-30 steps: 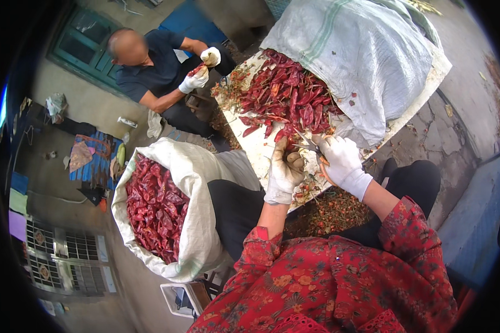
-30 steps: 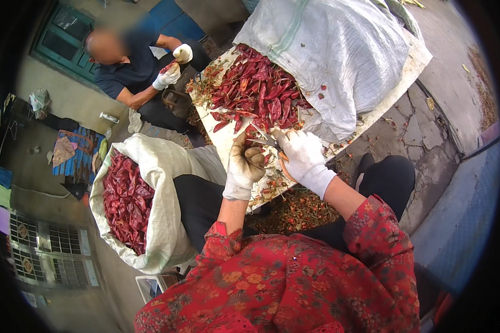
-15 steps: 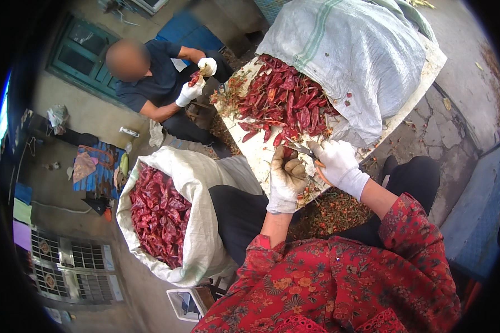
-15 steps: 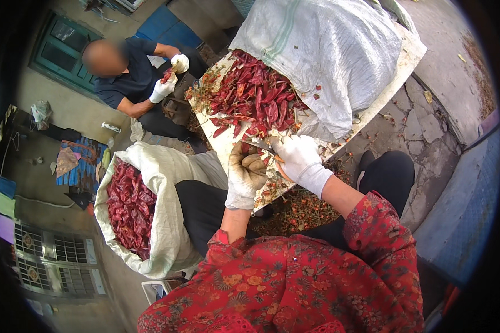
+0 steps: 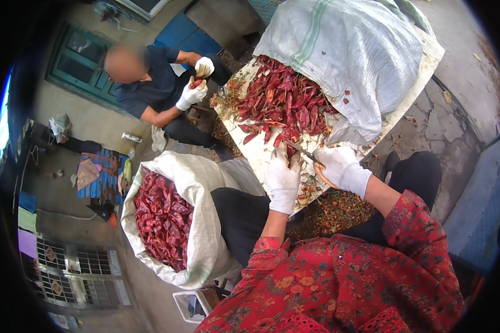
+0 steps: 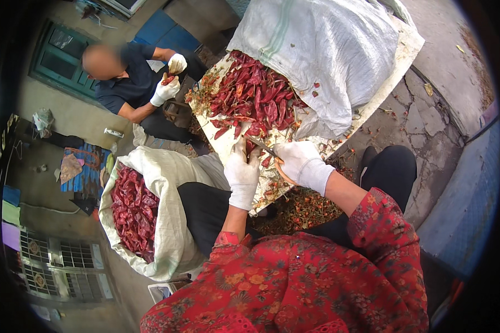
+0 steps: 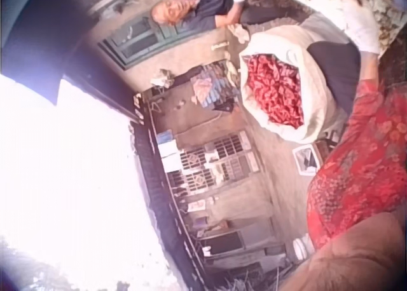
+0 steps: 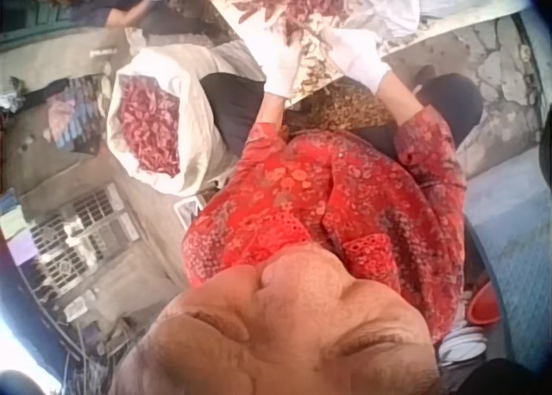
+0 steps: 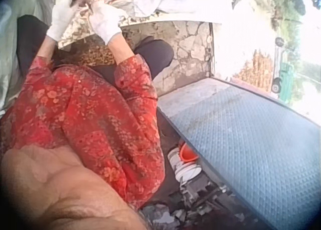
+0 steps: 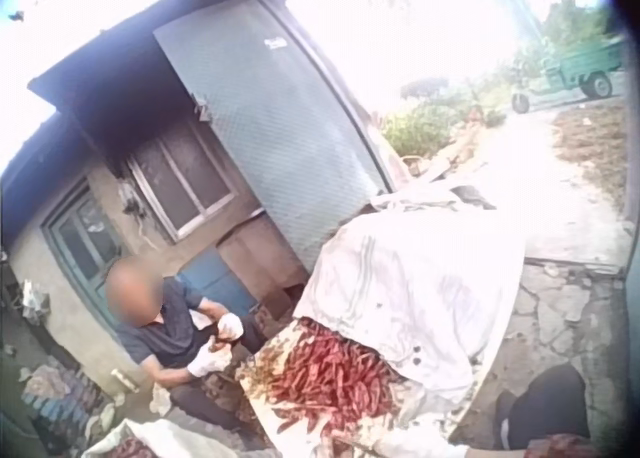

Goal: The person uses shears to cut the stems off dried red peppers and places the trimmed peppers into a large white sack. Another person sits across the table performing the same task.

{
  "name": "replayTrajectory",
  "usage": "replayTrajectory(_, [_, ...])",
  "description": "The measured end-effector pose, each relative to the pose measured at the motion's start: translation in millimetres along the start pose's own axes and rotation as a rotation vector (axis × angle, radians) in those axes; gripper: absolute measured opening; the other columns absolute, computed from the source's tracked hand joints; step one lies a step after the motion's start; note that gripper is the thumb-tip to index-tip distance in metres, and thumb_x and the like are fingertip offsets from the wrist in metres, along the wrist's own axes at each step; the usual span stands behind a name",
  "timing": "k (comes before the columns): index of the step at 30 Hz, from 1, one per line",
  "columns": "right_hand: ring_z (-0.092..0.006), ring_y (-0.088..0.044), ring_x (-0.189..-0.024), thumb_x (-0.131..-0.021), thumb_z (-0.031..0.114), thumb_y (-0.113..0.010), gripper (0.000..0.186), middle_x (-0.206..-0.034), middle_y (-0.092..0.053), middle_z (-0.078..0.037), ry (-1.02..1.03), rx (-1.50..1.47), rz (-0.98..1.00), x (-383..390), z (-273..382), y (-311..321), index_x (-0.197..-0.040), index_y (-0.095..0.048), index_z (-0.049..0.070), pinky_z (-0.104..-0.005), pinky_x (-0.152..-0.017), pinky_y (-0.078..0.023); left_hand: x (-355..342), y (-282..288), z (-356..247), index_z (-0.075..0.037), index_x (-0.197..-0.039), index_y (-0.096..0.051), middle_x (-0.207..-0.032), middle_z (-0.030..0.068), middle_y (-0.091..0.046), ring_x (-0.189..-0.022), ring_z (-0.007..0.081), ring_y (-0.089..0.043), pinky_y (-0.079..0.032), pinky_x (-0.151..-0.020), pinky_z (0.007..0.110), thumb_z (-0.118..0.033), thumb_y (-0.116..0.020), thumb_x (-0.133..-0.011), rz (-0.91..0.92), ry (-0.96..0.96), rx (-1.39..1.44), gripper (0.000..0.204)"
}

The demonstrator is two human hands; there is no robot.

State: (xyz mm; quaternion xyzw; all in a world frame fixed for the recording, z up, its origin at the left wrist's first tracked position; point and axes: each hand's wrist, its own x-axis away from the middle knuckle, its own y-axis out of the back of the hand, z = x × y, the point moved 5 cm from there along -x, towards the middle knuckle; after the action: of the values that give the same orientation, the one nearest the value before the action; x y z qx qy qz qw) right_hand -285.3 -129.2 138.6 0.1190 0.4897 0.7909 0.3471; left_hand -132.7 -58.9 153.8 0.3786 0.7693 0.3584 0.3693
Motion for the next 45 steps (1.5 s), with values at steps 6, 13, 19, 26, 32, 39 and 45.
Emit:
replayTrajectory(6, [-0.0274,-0.06,-0.055,-0.099,0.04,-0.062,0.04,-0.07,-0.062,-0.013,0.203,-0.764,0.143,-4,-11,-23,-0.106,-0.07,0.002,-0.0404,-0.053,-0.046,4,-16,30,0.007,-0.128,-0.062,-0.11,0.017,-0.073,-0.101,0.0288,-0.072,-0.056,-0.088,0.036,-0.005,-0.067,-0.096,-0.087,-0.083,0.588,0.034])
replayTrajectory(13, [-0.009,-0.043,-0.048,-0.103,0.031,-0.061,0.048,-0.06,-0.044,0.005,-0.075,-1.909,0.527,0,12,-9,-0.126,-0.061,-0.012,-0.0272,-0.046,-0.036,10,-45,60,0.002,-0.121,-0.061,-0.093,0.0044,-0.068,-0.058,0.0034,-0.048,-0.038,-0.049,0.021,-0.012,-0.062,-0.103,0.127,0.425,1.64,0.022])
replayTrajectory(19, [-0.0128,-0.055,-0.069,-0.1,0.028,-0.062,0.041,-0.078,-0.054,0.0,-0.264,-1.377,-0.11,-18,-32,11,-0.127,-0.059,-0.003,-0.0285,-0.063,-0.046,1,3,43,0.004,-0.115,-0.068,-0.095,0.0039,-0.072,-0.067,0.0034,-0.055,-0.045,-0.058,0.019,-0.011,-0.06,-0.103,0.187,0.307,1.036,0.02])
replayTrajectory(26, [-0.0369,-0.067,-0.084,-0.084,0.019,-0.066,0.043,-0.088,-0.067,-0.014,0.061,-0.154,-0.153,-6,6,13,-0.126,-0.066,0.008,-0.0474,-0.074,-0.053,8,12,13,0.008,-0.12,-0.067,-0.093,0.0133,-0.074,-0.081,0.0176,-0.068,-0.054,-0.076,0.031,-0.005,-0.064,-0.096,-0.002,-0.017,0.61,0.028])
replayTrajectory(32, [-0.0343,-0.066,-0.077,-0.081,0.019,-0.067,0.044,-0.083,-0.063,-0.013,0.119,0.031,-0.201,-2,11,4,-0.124,-0.067,0.009,-0.047,-0.069,-0.052,12,10,14,0.005,-0.11,-0.069,-0.086,0.0164,-0.07,-0.076,0.028,-0.069,-0.054,-0.073,0.034,-0.003,-0.069,-0.087,-0.04,-0.028,0.447,0.024])
replayTrajectory(39, [-0.0356,-0.07,-0.076,-0.084,0.024,-0.066,0.035,-0.081,-0.068,-0.016,0.051,0.074,-0.079,5,22,-5,-0.116,-0.068,0.008,-0.0484,-0.068,-0.054,20,11,8,0.002,-0.104,-0.068,-0.081,0.015,-0.067,-0.068,0.0307,-0.066,-0.054,-0.068,0.035,0.003,-0.069,-0.083,-0.255,-0.253,0.214,0.02])
replayTrajectory(45, [-0.0381,-0.069,-0.066,-0.088,0.025,-0.065,0.026,-0.071,-0.067,-0.017,0.049,-0.037,-0.073,10,24,-14,-0.106,-0.068,0.006,-0.0491,-0.063,-0.054,25,16,1,-0.002,-0.114,-0.07,-0.084,0.0161,-0.069,-0.076,0.0349,-0.07,-0.055,-0.07,0.04,0.004,-0.068,-0.079,-0.344,-0.345,0.085,0.035])
